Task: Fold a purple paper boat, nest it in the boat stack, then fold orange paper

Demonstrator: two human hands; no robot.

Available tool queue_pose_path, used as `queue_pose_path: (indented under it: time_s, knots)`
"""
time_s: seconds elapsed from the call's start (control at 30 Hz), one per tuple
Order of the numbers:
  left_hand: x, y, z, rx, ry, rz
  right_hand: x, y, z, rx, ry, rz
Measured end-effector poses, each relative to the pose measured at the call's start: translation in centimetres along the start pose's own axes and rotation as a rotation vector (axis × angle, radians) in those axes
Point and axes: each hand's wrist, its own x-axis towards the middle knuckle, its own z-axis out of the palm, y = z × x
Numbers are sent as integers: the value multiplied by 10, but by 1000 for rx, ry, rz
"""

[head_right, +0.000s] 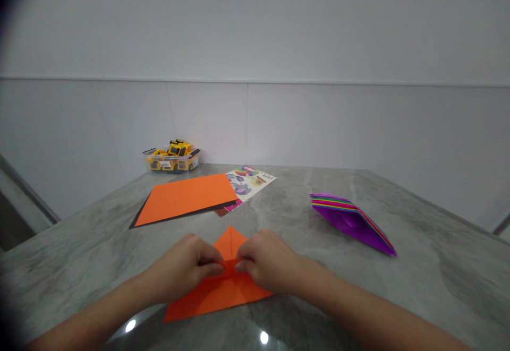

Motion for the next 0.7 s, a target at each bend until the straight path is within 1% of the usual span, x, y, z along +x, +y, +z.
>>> queue_pose_path:
  time_s: [0.07,0.13,0.2,0.27,0.33,0.43,0.47,0.5,0.53,0.57,0.6,0.63,0.67,0.7]
  knots:
    - [1,0,-2,-146,-59,-69,0,0,-4,108,-23,29]
    - [2,-1,-4,-255,-106,-98,0,-1,-7,175,-34,69]
    - [2,-1,-5,-313,-139,-104,-1,-2,-8,191,-44,98]
    - [1,-1,-5,-342,-159,-88,-1,-3,-9,169,-59,80]
    - [0,-1,-2,-381,-193,-81,-2,-1,-9,135,-73,-1]
    - [0,1,2,-454,-287,-104,-1,5,-5,76,-45,-191]
    - [0,2,3,-432,-273,-89,-1,8,-2,45,-17,-265]
    - [0,2,3,-372,-218,-47,0,11,0,12,25,-327]
    - [0,2,3,-280,-133,17,1,14,2,-17,84,-358]
    - [0,2,2,-170,-43,83,2,17,4,-32,155,-343]
    - [0,1,1,-63,25,142,4,19,5,-24,233,-272]
    - [0,0,1,23,59,185,5,21,6,8,303,-150]
    - [0,-1,1,84,62,210,7,22,6,58,346,-4]
    - [-1,-2,2,123,50,218,8,23,6,120,352,140]
